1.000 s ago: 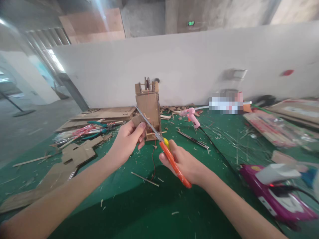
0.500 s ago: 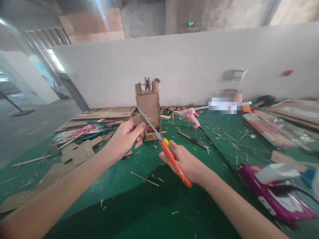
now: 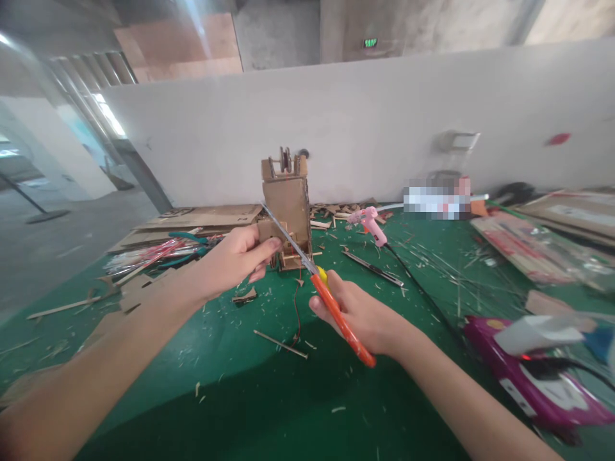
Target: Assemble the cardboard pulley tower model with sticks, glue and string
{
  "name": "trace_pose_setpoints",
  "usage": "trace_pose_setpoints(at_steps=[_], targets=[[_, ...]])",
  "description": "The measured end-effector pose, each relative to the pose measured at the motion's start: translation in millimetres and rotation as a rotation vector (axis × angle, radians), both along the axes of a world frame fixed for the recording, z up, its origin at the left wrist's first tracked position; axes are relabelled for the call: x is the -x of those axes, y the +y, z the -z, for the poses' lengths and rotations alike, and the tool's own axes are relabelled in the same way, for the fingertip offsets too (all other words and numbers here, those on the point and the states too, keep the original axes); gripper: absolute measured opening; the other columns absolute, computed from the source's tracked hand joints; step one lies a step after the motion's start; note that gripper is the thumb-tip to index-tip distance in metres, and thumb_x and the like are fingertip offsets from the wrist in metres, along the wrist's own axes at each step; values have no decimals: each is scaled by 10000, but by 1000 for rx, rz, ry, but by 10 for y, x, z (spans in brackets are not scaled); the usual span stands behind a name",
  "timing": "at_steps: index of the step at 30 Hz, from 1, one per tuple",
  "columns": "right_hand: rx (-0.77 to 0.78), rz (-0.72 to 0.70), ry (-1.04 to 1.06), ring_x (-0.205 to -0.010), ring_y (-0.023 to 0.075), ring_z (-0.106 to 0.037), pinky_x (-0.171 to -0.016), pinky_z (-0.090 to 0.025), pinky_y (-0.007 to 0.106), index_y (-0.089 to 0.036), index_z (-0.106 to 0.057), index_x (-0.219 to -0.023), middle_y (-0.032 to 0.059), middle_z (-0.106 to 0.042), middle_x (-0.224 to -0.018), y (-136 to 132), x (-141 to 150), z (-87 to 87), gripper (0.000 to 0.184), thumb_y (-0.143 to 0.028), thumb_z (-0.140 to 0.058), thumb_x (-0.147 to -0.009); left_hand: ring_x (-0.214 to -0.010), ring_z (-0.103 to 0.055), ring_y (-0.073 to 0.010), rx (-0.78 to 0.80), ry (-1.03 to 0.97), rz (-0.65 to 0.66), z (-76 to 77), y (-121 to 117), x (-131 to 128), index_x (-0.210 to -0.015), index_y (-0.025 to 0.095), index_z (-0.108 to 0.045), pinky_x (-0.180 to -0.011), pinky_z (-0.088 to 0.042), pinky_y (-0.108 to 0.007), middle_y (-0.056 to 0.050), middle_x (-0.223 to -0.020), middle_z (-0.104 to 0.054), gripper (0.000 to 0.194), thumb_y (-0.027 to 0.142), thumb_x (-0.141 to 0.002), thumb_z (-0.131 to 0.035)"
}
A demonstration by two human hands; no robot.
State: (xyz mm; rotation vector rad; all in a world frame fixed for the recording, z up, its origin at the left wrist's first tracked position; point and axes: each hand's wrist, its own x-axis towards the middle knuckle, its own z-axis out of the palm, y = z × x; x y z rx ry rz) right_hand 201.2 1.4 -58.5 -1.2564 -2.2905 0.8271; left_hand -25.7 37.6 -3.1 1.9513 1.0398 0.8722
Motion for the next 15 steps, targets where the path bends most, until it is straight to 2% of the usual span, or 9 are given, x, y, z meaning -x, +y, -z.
trace_pose_setpoints(at_steps=[4,7,11,15], targets=[[-30,23,-31,-620,125,-375,-610,-376,316,-225,-342,-785,-21,-415,-716,12,4,34,390,-590,-294,-914,-397,-424,-85,-4,57,-32,-13,14,49,-748,204,-471,-384,-304,-225,24,-553,-408,278,431,-908,-463],[-49,45,-29,-612,124,-375,-605,-369,315,-228,-331,-773,-25,-417,-704,42,9,97,384,-585,-309,-913,-389,-402,-75,9,12,-25,-2,3,10,-753,204,-473,-376,-299,-218,31,-549,-396,261,415,-907,-475],[-63,93,28,-614,126,-379,-609,-377,313,-231,-323,-768,-23,-435,-705,72,55,166,376,-576,-302,-916,-400,-360,-59,34,-270,-72,88,-41,-173,-749,201,-444,-376,-313,-199,50,-558,-348,226,352,-914,-473],[-55,113,44,-636,135,-408,-623,-391,317,-231,-338,-805,-19,-448,-738,42,79,151,365,-580,-317,-910,-438,-348,-61,15,-520,-123,213,-69,-323,-737,205,-406,-385,-326,-196,51,-597,-351,234,337,-924,-452]])
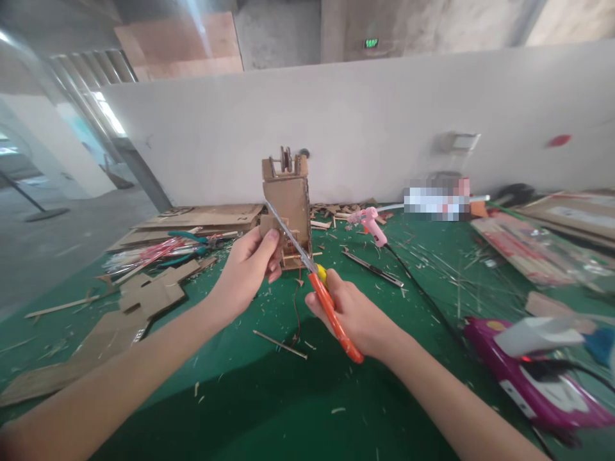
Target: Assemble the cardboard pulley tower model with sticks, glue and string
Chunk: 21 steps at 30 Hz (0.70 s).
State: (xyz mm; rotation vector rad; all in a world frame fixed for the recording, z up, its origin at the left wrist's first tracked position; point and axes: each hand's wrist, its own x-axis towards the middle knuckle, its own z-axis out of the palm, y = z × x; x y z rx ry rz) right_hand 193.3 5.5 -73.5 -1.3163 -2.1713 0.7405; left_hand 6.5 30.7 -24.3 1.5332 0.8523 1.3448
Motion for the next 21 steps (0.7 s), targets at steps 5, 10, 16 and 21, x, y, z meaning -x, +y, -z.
trace_pose_setpoints(at_steps=[5,10,16,21], targets=[[70,-104,48,-666,140,-414,-628,-411,315,-226,-379,-906,-12,-436,-786,-40,-56,-82,395,-619,-338,-886,-432,-324,-69,-33,119,23,28,54,70,-745,205,-426,-406,-298,-213,54,-581,-326,245,371,-925,-447],[71,-103,98,-617,116,-360,-579,-375,286,-218,-367,-794,-27,-401,-718,30,-74,-61,415,-622,-347,-886,-473,-374,-83,-132,317,19,-47,133,194,-765,196,-481,-446,-315,-218,28,-610,-427,223,351,-920,-443],[36,-38,57,-584,112,-371,-555,-336,279,-220,-346,-739,-34,-410,-670,79,-44,12,413,-604,-359,-891,-453,-373,-71,-63,192,2,-19,73,111,-740,192,-450,-431,-306,-212,44,-580,-406,244,355,-922,-455],[31,2,38,-599,120,-398,-575,-367,288,-220,-364,-769,-24,-448,-694,23,0,16,427,-632,-348,-880,-484,-384,-65,31,-135,-35,109,-47,-48,-731,192,-404,-437,-317,-200,52,-590,-373,268,368,-915,-486]])
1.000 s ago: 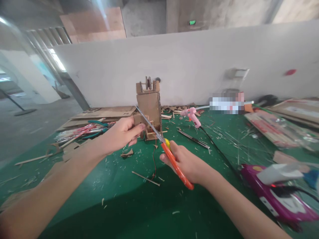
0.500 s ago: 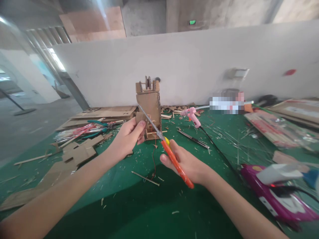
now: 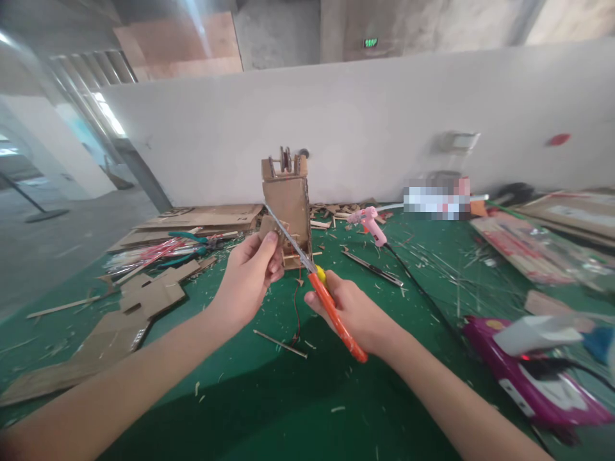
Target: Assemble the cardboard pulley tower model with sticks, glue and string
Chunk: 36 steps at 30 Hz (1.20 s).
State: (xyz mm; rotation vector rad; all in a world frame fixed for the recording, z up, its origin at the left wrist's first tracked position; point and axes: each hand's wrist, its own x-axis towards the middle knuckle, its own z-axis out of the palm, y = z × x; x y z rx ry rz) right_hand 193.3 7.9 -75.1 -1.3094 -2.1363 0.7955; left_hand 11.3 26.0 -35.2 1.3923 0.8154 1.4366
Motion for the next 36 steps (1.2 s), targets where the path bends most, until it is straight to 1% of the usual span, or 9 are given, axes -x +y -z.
trace_pose_setpoints(at_steps=[3,8,13,17,22,25,28,31,36], targets=[[9,-28,-11,-626,127,-411,-596,-395,299,-220,-378,-817,-16,-453,-735,-53,-9,-53,430,-643,-332,-878,-479,-367,-66,-26,14,-3,7,0,-5,-783,198,-414,-438,-324,-200,59,-594,-350,221,357,-931,-459],[29,-127,22,-686,140,-432,-650,-434,318,-219,-414,-894,3,-459,-810,-88,-66,-148,417,-625,-321,-889,-466,-377,-66,-78,332,37,-138,94,139,-761,194,-402,-449,-341,-204,60,-599,-338,224,324,-943,-419],[0,-77,7,-611,115,-380,-582,-389,293,-216,-374,-769,-19,-434,-716,0,-74,-78,385,-576,-352,-904,-496,-422,-80,-190,555,38,-238,151,283,-792,190,-449,-462,-335,-209,39,-620,-397,222,349,-943,-415],[-28,-50,-11,-588,108,-364,-561,-359,284,-217,-353,-736,-27,-418,-689,51,-64,-5,400,-579,-342,-905,-480,-414,-78,-154,495,28,-210,140,252,-763,190,-448,-449,-336,-210,44,-606,-381,237,358,-931,-438],[-51,-6,-27,-602,122,-398,-587,-366,293,-224,-349,-756,-18,-450,-704,11,-8,12,404,-604,-351,-892,-474,-400,-75,-65,186,8,-105,31,61,-774,189,-442,-446,-337,-208,54,-579,-390,244,384,-916,-472],[-40,-1,-55,-639,138,-438,-629,-397,309,-227,-360,-797,-9,-475,-738,-44,21,-29,387,-603,-367,-888,-459,-358,-71,-61,87,23,-69,-8,6,-794,193,-441,-436,-322,-204,63,-570,-359,219,370,-923,-456],[-17,-68,-36,-666,142,-439,-648,-421,317,-227,-384,-861,-5,-474,-767,-90,4,-89,364,-586,-342,-903,-441,-282,-63,-46,124,55,-83,5,32,-819,197,-446,-417,-296,-200,69,-588,-321,194,357,-929,-444],[6,-104,-12,-682,141,-438,-646,-432,314,-229,-400,-926,0,-480,-812,-101,-33,-121,357,-580,-336,-908,-437,-293,-58,-38,237,76,-134,30,92,-835,190,-473,-414,-291,-204,59,-604,-347,204,370,-927,-448],[-35,-78,-39,-644,134,-418,-633,-407,309,-226,-371,-803,-12,-458,-737,-35,-43,-72,371,-571,-306,-921,-440,-323,-74,-49,373,81,-225,24,159,-843,191,-514,-411,-266,-219,45,-575,-370,211,368,-930,-439]])
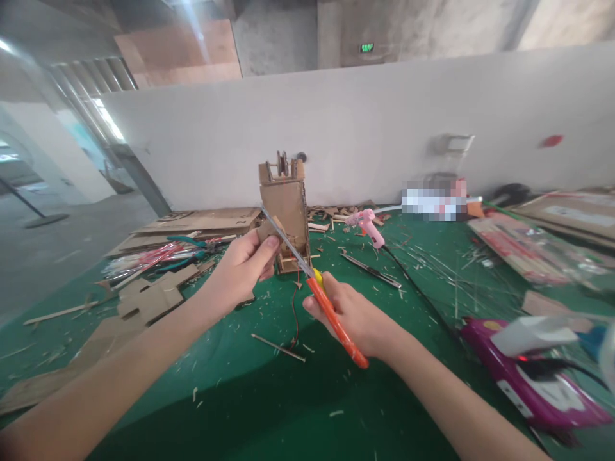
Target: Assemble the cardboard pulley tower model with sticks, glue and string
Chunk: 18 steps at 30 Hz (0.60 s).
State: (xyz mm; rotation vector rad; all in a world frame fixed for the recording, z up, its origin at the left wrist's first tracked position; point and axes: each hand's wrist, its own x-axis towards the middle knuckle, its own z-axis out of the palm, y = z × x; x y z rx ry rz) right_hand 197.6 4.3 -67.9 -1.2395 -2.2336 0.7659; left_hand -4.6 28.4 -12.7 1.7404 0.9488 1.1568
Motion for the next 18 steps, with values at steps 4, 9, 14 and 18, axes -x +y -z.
trace_pose_setpoints(at_steps=[4,9,14,18], targets=[[-26,32,-10,-612,127,-403,-607,-383,303,-226,-338,-735,-10,-461,-697,55,13,60,395,-581,-333,-909,-438,-304,-74,16,-32,12,8,0,-9,-805,195,-493,-408,-246,-223,52,-567,-332,228,383,-927,-449],[0,74,-15,-614,128,-419,-617,-392,309,-225,-354,-772,-6,-484,-719,15,54,48,394,-596,-332,-901,-456,-293,-66,43,-284,10,143,0,-110,-766,194,-445,-417,-265,-212,59,-591,-315,253,394,-917,-475],[39,33,15,-646,138,-431,-623,-404,315,-223,-372,-853,-4,-472,-762,-57,54,-21,400,-621,-342,-885,-464,-286,-60,9,-318,5,194,4,-123,-820,188,-457,-416,-274,-203,54,-627,-343,244,407,-929,-450],[58,-27,63,-690,145,-438,-647,-412,317,-214,-409,-934,12,-474,-822,-64,17,-56,423,-624,-315,-890,-477,-323,-61,-17,-131,32,106,39,-36,-796,182,-458,-429,-307,-196,48,-637,-355,263,407,-930,-442]])
